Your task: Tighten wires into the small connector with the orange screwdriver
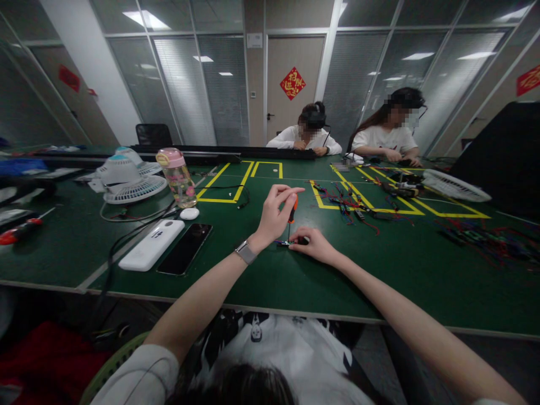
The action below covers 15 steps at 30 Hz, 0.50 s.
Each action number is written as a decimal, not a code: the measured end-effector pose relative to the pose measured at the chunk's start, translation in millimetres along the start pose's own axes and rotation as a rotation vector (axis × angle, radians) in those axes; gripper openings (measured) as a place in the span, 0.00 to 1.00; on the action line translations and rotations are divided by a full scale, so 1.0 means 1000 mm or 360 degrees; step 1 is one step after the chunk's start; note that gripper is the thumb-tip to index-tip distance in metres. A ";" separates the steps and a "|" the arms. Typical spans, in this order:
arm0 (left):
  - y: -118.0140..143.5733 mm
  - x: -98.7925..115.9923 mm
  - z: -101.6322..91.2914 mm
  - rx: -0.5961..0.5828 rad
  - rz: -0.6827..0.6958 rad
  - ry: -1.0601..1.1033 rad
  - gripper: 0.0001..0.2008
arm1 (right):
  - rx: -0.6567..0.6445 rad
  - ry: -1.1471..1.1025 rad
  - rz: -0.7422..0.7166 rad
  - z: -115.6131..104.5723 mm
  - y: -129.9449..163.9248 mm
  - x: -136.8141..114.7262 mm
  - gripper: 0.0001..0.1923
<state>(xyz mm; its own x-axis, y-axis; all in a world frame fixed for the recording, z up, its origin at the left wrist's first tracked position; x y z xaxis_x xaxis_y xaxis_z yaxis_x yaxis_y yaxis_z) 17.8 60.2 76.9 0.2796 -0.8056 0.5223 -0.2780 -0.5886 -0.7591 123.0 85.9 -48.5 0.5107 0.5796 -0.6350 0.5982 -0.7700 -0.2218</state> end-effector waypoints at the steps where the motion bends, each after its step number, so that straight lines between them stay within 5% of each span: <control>1: 0.000 0.002 0.003 -0.0042 0.0025 0.0026 0.14 | -0.0001 0.0000 -0.0005 0.000 0.000 0.000 0.06; 4: 0.000 0.002 0.008 -0.0103 0.0043 0.0123 0.15 | 0.0003 0.0003 -0.0010 0.000 0.000 0.000 0.06; 11: 0.003 0.007 -0.002 0.0080 0.0057 -0.0071 0.07 | 0.0003 0.0010 -0.0001 0.000 0.000 -0.001 0.05; 15: 0.002 0.008 0.005 -0.0049 0.0073 0.0024 0.13 | -0.0005 0.0022 -0.0007 0.000 0.000 -0.001 0.05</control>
<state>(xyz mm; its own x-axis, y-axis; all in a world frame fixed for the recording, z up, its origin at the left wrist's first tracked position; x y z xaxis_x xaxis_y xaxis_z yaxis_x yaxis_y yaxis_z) 23.8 53.1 77.3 0.2519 -0.8325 0.4934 -0.3185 -0.5528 -0.7701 122.2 85.0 -47.6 0.5163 0.5867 -0.6239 0.6024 -0.7666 -0.2224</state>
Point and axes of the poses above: each hand's wrist, its own y-axis away from the middle knuckle, its own z-axis out of the palm, x = y × z, the point moved 10 cm from there along -y, towards the middle knuckle, and after that the axes turned 9 degrees about -x, right-handed, at the moved point
